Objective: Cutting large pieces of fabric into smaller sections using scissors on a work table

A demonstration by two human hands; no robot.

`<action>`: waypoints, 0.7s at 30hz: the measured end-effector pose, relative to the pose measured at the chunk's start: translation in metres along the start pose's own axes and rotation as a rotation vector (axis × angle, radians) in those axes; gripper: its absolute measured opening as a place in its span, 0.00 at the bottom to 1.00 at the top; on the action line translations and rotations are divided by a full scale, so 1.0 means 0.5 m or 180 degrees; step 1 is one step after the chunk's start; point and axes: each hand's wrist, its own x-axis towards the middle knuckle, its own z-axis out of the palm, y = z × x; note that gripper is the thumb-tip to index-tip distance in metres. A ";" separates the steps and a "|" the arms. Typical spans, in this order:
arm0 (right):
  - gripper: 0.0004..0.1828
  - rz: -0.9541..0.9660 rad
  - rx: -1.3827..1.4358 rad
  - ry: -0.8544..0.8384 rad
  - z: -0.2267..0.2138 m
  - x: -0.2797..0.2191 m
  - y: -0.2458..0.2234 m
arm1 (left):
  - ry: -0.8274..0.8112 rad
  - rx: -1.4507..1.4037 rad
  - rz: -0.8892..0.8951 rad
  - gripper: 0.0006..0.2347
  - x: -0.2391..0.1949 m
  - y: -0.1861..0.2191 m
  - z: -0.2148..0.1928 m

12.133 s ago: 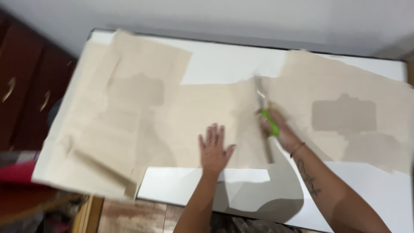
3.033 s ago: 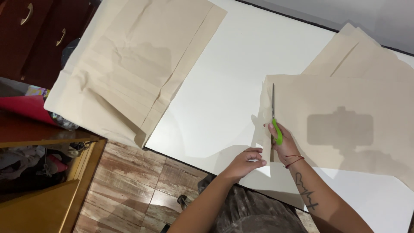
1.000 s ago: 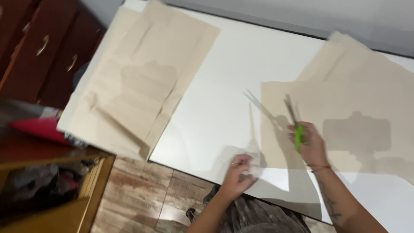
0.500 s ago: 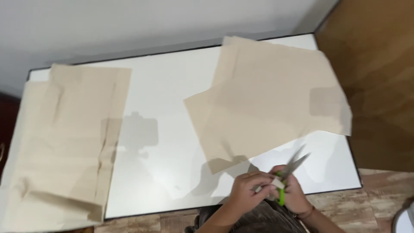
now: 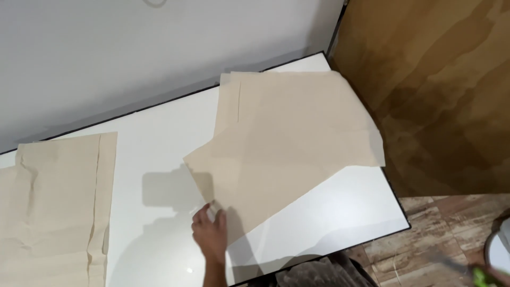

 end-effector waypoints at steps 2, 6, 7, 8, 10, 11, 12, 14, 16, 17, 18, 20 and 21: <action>0.40 -0.0794 0.0926 0.1278 0.114 0.043 0.041 | -0.1130 0.0068 -0.1361 0.24 0.015 0.015 -0.023; 0.37 0.0021 0.0142 0.0785 -0.006 0.274 -0.447 | -0.1184 0.0004 -0.1787 0.31 0.059 0.024 0.005; 0.34 0.0269 0.0328 0.0494 -0.037 0.316 -0.588 | -0.1194 -0.0335 -0.2212 0.33 0.070 0.014 0.028; 0.32 0.0510 0.0515 0.0180 -0.082 0.339 -0.756 | -0.1187 -0.0667 -0.2640 0.34 0.081 0.000 0.045; 0.30 0.0177 0.0608 0.0367 -0.006 0.474 -0.796 | -0.1210 -0.0606 -0.2652 0.34 0.074 -0.035 0.071; 0.27 -0.0118 0.0723 0.0590 0.030 0.545 -0.824 | -0.1266 -0.0554 -0.2616 0.33 0.077 -0.050 0.085; 0.27 -0.0196 0.0724 0.0542 0.045 0.586 -0.852 | -0.1195 -0.0550 -0.2677 0.33 0.074 -0.059 0.103; 0.31 -0.0197 0.0881 0.0383 0.082 0.655 -0.915 | -0.1257 -0.0331 -0.2434 0.29 0.070 -0.085 0.134; 0.34 -0.0171 0.0609 0.0363 0.140 0.700 -0.920 | -0.1066 -0.0288 -0.2280 0.25 0.065 -0.047 0.104; 0.38 -0.0088 0.0337 0.0378 0.166 0.729 -0.925 | -0.0929 -0.0239 -0.2085 0.21 0.068 -0.025 0.093; 0.38 -0.0132 0.0336 0.0358 0.166 0.721 -0.942 | -0.0891 -0.0234 -0.2116 0.21 0.071 -0.005 0.073; 0.36 -0.0184 0.0705 0.0406 0.172 0.700 -0.967 | -0.0649 -0.1060 -0.2364 0.15 0.067 0.035 0.034; 0.36 -0.0217 0.0697 0.0364 0.173 0.692 -0.969 | -0.0619 -0.1043 -0.2406 0.15 0.071 0.057 0.010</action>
